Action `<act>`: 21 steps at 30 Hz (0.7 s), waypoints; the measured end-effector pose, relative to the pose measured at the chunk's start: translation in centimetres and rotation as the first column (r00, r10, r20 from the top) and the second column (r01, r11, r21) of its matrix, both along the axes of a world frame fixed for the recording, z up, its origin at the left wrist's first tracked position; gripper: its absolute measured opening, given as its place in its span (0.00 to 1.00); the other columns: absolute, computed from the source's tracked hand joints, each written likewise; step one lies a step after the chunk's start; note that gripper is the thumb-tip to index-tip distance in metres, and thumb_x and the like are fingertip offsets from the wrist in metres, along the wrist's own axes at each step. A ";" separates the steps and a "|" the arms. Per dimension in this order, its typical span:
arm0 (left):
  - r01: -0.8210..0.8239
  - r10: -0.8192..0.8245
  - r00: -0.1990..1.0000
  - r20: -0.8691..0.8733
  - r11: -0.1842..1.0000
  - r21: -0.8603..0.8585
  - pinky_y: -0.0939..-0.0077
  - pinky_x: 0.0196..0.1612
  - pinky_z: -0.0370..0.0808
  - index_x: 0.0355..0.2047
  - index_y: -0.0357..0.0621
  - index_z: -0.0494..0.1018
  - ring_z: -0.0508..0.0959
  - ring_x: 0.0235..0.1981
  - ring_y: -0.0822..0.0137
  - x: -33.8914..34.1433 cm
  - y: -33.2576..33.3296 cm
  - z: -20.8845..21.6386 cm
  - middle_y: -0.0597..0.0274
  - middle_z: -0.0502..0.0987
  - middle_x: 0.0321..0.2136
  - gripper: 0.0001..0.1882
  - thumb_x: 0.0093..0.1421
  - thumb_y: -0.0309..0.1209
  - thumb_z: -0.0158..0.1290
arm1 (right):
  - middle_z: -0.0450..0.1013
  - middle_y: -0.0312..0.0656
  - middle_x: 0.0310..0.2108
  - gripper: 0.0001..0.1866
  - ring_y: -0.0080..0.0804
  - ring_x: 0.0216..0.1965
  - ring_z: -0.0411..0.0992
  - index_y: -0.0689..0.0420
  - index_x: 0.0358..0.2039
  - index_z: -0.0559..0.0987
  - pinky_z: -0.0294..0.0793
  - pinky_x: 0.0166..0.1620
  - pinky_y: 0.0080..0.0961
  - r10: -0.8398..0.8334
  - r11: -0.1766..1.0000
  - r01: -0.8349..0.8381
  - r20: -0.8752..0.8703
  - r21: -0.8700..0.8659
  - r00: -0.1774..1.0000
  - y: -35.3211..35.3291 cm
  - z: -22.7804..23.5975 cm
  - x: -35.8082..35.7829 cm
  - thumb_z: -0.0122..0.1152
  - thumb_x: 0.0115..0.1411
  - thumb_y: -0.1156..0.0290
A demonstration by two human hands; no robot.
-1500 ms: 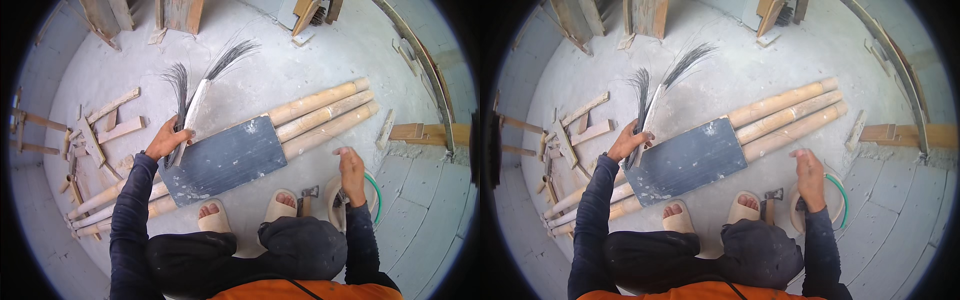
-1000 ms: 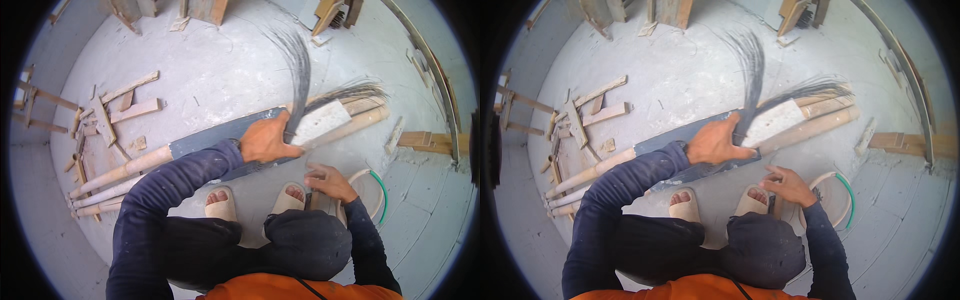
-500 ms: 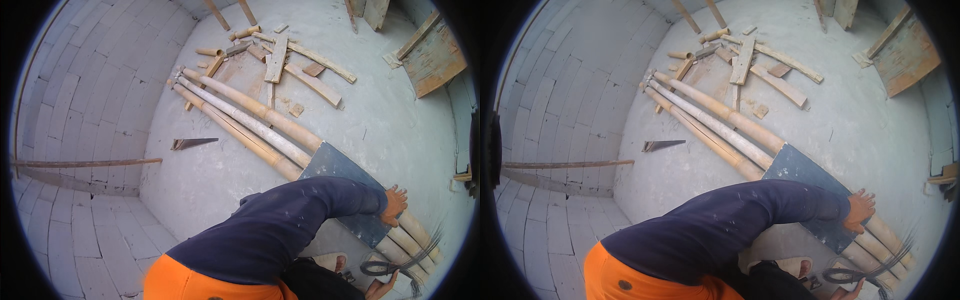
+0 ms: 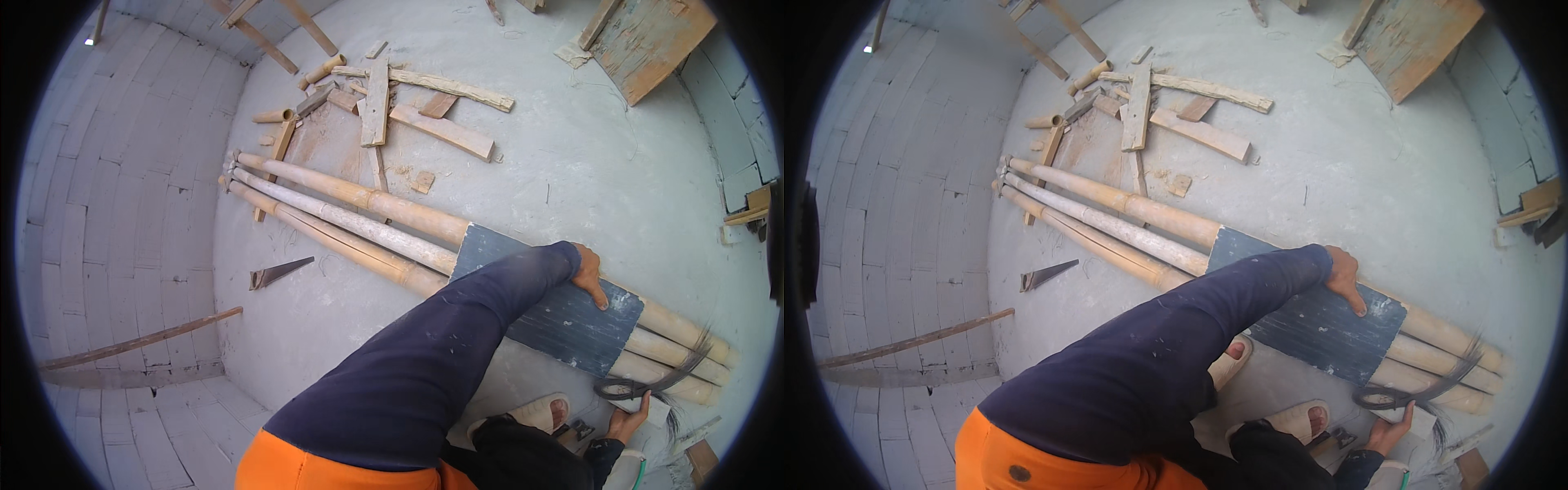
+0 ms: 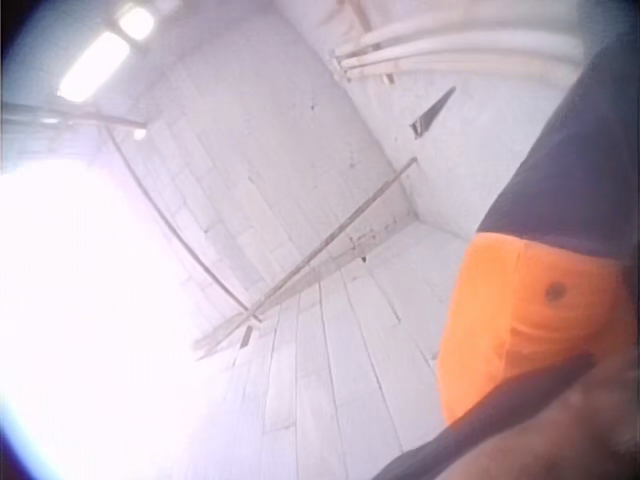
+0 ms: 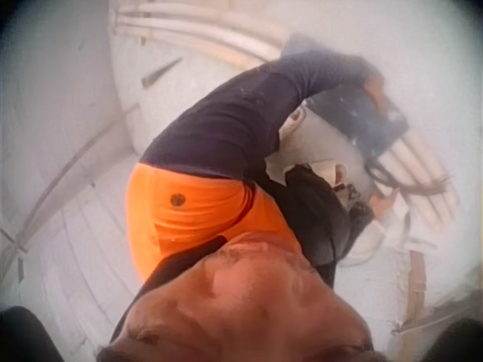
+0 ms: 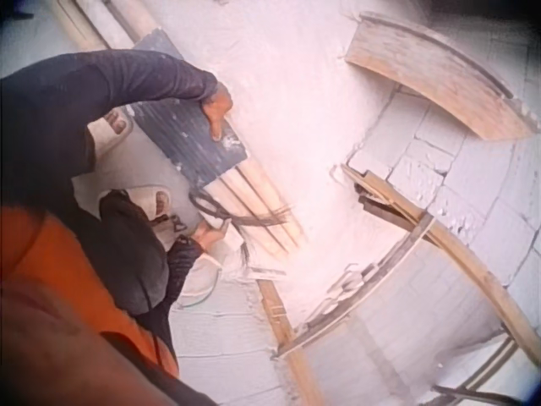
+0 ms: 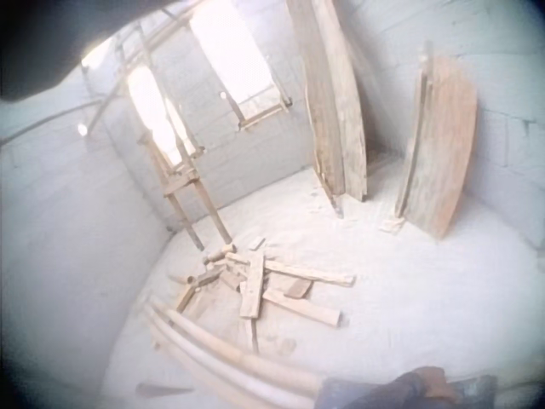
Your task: The person secures a small board to a set of bamboo poles by hammering nails through the board into the poles.
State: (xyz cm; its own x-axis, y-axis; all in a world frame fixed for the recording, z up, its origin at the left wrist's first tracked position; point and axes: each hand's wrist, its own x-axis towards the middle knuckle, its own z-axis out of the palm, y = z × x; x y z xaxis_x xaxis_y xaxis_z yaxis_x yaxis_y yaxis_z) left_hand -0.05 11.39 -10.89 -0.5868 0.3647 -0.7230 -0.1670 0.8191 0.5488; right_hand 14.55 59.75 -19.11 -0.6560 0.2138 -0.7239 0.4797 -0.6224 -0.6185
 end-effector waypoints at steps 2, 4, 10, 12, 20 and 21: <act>0.015 -0.015 1.000 0.012 0.999 -0.043 0.56 0.52 0.83 0.47 0.32 0.87 0.87 0.48 0.44 0.8 -2.4 1.4 0.42 0.88 0.46 0.56 0.41 0.79 0.66 | 0.77 0.44 0.60 0.24 0.40 0.60 0.76 0.61 0.62 0.76 0.73 0.66 0.42 -0.010 1.000 0.010 0.028 -0.029 1.000 -3.1 1.8 0.6 0.68 0.71 0.62; 0.042 -0.041 0.999 0.023 0.999 -0.027 0.56 0.51 0.83 0.46 0.31 0.87 0.87 0.48 0.44 1.8 -4.3 3.6 0.41 0.88 0.45 0.56 0.41 0.79 0.65 | 0.78 0.43 0.59 0.23 0.39 0.60 0.76 0.60 0.61 0.77 0.74 0.66 0.43 0.029 0.999 -0.028 0.012 -0.035 1.000 -3.7 3.5 1.9 0.67 0.72 0.62; 0.084 -0.084 0.996 0.004 0.991 -0.106 0.56 0.50 0.84 0.49 0.29 0.85 0.88 0.45 0.43 0.0 -7.5 7.4 0.38 0.87 0.42 0.55 0.45 0.75 0.65 | 0.78 0.44 0.61 0.23 0.40 0.63 0.75 0.58 0.63 0.77 0.72 0.67 0.45 0.126 0.981 -0.135 -0.072 -0.137 0.989 -5.3 8.5 2.6 0.61 0.75 0.58; 0.015 -0.011 0.997 0.070 0.998 -0.056 0.61 0.48 0.85 0.48 0.28 0.85 0.90 0.41 0.47 1.7 -10.0 7.2 0.43 0.89 0.38 0.51 0.48 0.71 0.67 | 0.81 0.41 0.54 0.19 0.39 0.59 0.78 0.58 0.58 0.79 0.72 0.66 0.42 0.215 0.973 -0.223 -0.103 -0.064 0.971 -6.6 10.9 2.2 0.62 0.74 0.60; -0.229 0.222 0.973 -0.064 0.965 -0.128 0.57 0.62 0.76 0.57 0.29 0.82 0.84 0.55 0.40 6.0 -20.2 2.2 0.34 0.85 0.49 0.58 0.45 0.75 0.67 | 0.81 0.47 0.57 0.23 0.42 0.57 0.79 0.64 0.62 0.76 0.78 0.59 0.45 0.296 0.948 -0.302 -0.071 -0.104 0.953 -9.5 11.0 0.8 0.66 0.69 0.72; -0.280 0.272 0.958 -0.089 0.955 -0.094 0.56 0.63 0.76 0.57 0.29 0.82 0.83 0.56 0.39 7.1 -22.7 1.4 0.33 0.85 0.50 0.59 0.44 0.75 0.67 | 0.80 0.46 0.59 0.24 0.41 0.58 0.78 0.64 0.63 0.76 0.78 0.58 0.43 0.304 0.944 -0.312 -0.087 -0.111 0.949 -9.8 10.5 0.7 0.65 0.69 0.72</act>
